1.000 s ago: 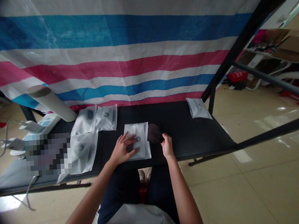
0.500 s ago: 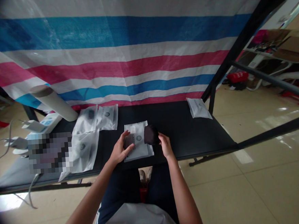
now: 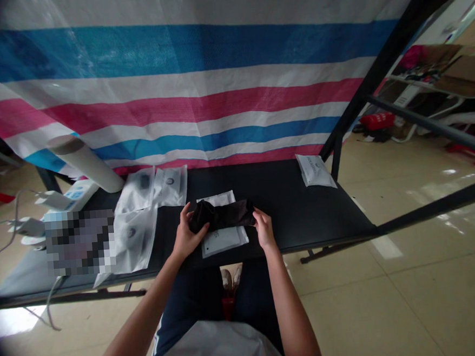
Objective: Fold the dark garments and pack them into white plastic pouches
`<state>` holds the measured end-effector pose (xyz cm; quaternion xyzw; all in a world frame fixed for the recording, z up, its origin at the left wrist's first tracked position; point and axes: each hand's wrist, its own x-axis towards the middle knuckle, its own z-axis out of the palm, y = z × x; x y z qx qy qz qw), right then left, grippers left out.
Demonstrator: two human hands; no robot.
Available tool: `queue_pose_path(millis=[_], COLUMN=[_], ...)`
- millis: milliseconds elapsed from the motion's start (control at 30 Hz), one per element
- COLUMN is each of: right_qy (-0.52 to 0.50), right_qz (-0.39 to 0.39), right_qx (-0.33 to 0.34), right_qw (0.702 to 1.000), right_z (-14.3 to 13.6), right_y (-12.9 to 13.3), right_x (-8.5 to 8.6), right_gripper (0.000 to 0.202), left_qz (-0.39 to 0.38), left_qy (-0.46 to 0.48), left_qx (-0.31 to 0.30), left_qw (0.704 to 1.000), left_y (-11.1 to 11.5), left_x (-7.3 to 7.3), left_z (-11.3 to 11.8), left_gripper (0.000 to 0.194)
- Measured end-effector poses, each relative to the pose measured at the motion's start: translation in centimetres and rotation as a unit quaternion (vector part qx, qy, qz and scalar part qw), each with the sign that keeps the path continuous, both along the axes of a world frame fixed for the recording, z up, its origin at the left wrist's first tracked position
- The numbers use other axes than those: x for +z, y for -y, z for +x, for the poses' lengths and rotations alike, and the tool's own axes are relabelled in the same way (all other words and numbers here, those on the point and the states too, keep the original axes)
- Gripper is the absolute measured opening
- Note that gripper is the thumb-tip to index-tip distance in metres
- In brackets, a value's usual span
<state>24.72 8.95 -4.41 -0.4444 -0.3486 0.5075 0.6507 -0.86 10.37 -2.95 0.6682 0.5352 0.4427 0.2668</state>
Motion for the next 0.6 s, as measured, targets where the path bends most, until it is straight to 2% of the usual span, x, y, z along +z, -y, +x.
queue_pose_path(millis=[100,167,300,400,500,600], right_qy=[0.081,0.136,0.165,0.189,0.227,0.257], right_qz=[0.015,0.028,0.036,0.025,0.016,0.026], right_qx=[-0.002,-0.006,-0.064,-0.094,-0.075,-0.062], right_qw=[0.997,0.990,0.984,0.977,0.971,0.964], right_z=[-0.1,-0.2,-0.2,-0.1,-0.2,-0.4], right_y=[-0.1,-0.3,-0.6,-0.5,-0.4,-0.3], right_x=[0.3,0.3,-0.2,-0.6,-0.5,-0.2], right_gripper=[0.036,0.035,0.038,0.032,0.028,0.038], left_qz=[0.008,0.022,0.042,0.031,0.022,0.003], left_qy=[0.080,0.088,0.000,-0.095,-0.188,-0.251], left_qx=[0.035,0.049,0.080,0.056,0.032,0.015], left_qw=[0.996,0.995,0.996,0.993,0.981,0.968], left_y=[0.2,0.7,2.1,2.1,1.4,0.8], left_x=[-0.3,-0.2,0.4,0.4,0.0,-0.4], left_z=[-0.5,-1.0,-1.9,-2.3,-2.4,-2.3], left_gripper=[0.071,0.065,0.042,0.025,0.036,0.055])
